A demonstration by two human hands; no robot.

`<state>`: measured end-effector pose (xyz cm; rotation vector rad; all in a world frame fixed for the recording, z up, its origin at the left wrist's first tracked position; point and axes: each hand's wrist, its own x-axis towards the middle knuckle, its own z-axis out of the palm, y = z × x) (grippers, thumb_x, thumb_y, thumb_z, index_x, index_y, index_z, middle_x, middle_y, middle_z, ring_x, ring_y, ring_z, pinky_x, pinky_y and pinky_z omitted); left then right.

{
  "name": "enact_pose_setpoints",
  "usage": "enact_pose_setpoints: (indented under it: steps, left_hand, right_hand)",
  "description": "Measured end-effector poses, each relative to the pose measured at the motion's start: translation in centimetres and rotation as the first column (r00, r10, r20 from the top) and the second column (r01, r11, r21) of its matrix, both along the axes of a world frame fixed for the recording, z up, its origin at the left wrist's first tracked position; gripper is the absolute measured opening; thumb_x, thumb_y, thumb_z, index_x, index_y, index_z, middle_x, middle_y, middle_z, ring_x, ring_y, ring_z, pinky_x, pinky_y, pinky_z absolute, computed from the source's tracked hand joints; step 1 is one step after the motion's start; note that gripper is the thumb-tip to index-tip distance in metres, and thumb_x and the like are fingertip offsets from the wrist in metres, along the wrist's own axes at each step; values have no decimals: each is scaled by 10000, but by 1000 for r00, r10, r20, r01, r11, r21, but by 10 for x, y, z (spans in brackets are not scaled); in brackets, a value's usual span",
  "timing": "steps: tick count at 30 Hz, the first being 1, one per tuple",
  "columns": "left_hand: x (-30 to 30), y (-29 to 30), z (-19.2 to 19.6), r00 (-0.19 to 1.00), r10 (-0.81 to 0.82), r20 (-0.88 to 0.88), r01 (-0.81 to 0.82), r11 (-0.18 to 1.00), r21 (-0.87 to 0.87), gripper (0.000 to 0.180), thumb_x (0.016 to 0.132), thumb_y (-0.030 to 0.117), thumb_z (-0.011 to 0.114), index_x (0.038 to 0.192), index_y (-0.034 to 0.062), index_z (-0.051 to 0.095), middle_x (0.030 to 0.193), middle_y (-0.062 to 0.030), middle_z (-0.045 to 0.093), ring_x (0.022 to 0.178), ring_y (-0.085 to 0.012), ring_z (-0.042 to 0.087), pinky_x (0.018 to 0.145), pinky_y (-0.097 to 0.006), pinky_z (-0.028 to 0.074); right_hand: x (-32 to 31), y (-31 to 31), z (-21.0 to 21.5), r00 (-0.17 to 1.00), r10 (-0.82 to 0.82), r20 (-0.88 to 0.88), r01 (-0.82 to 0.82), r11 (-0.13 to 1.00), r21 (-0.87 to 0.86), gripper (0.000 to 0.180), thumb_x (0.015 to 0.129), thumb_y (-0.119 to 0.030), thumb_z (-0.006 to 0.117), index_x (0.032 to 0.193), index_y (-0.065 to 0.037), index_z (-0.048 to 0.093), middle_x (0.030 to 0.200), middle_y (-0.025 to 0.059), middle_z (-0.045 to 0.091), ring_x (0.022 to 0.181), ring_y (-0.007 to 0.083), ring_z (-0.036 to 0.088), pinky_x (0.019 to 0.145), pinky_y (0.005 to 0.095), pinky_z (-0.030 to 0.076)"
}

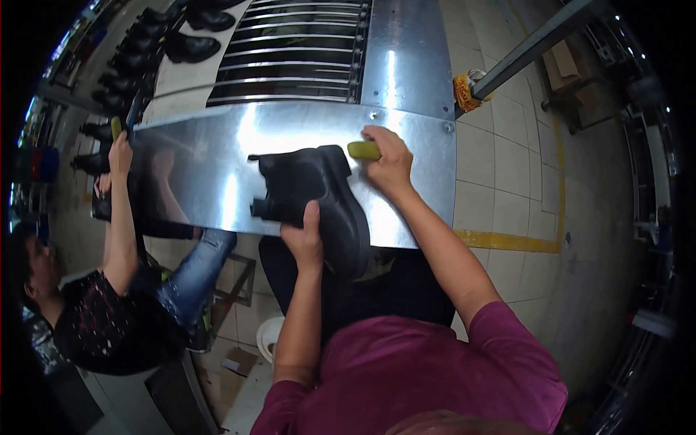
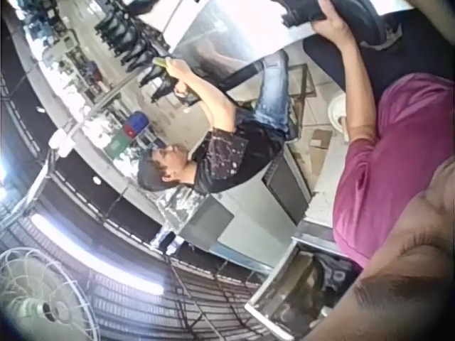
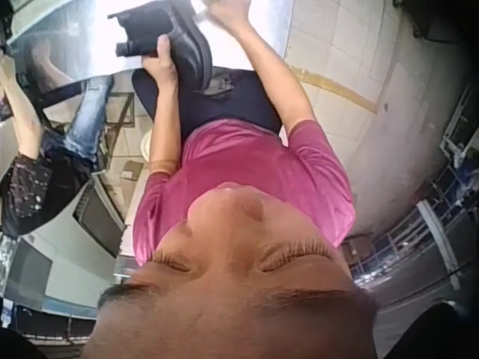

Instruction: Polishing and finishing leather boots on a manufacturing line.

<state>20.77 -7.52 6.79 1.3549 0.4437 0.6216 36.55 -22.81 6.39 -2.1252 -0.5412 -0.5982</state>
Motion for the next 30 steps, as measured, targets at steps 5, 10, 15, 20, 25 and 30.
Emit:
enact_pose_setpoints:
  steps: [5, 10, 15, 20, 25, 30]
  left_hand:
    - [-2, 3, 2, 1000, 26, -3, -26, 996, 85, 350, 967, 261, 725, 1090, -67, 708, 1014, -111, 740, 933, -197, 676, 867, -340, 517]
    - [-4, 0, -1, 998, 64, 16, -65, 988, 141, 337, 959, 264, 729, 1046, -61, 707, 956, -118, 740, 874, -200, 678, 807, -344, 523]
    - [-3, 1, 1, 997, 65, 43, -71, 987, 145, 304, 954, 245, 724, 999, -55, 715, 908, -135, 747, 829, -239, 700, 782, -360, 532]
    - [-2, 1, 1, 999, 38, 7, -38, 989, 144, 290, 937, 230, 738, 989, -55, 717, 896, -148, 751, 819, -262, 719, 765, -374, 540]
    - [-3, 2, -2, 1000, 27, 0, -27, 990, 138, 262, 928, 221, 745, 975, -36, 723, 876, -143, 750, 798, -271, 725, 753, -375, 544]
    - [0, -1, -5, 998, 55, 25, -58, 986, 155, 243, 923, 216, 744, 969, -22, 727, 871, -138, 749, 790, -281, 727, 746, -375, 546]
  right_hand:
    - [-9, 8, 17, 910, 103, -403, 48, 937, 347, 210, 979, -245, 731, 1065, -54, 721, 915, 37, 729, 893, 93, 666, 805, 259, 516]
    - [4, 28, 62, 836, 379, -398, 121, 580, 806, 246, 985, -213, 700, 1068, 13, 654, 708, 66, 631, 657, 180, 647, 653, 328, 539]
    - [16, 69, 85, 714, 650, -260, 87, 286, 954, 267, 998, -276, 688, 1008, -13, 641, 617, 29, 510, 570, 168, 553, 573, 324, 489]
    - [21, 94, 62, 703, 643, -303, 64, 367, 928, 291, 990, -301, 704, 907, -36, 617, 589, 14, 457, 514, 145, 477, 519, 297, 421]
    - [15, 89, 53, 678, 703, -214, -36, 322, 946, 201, 980, -209, 715, 873, -73, 612, 638, 11, 476, 535, 112, 460, 511, 286, 416]
    - [-9, 61, 53, 618, 778, -111, -123, 236, 964, 245, 1012, -215, 640, 816, -77, 588, 572, 1, 390, 508, 145, 430, 513, 318, 383]
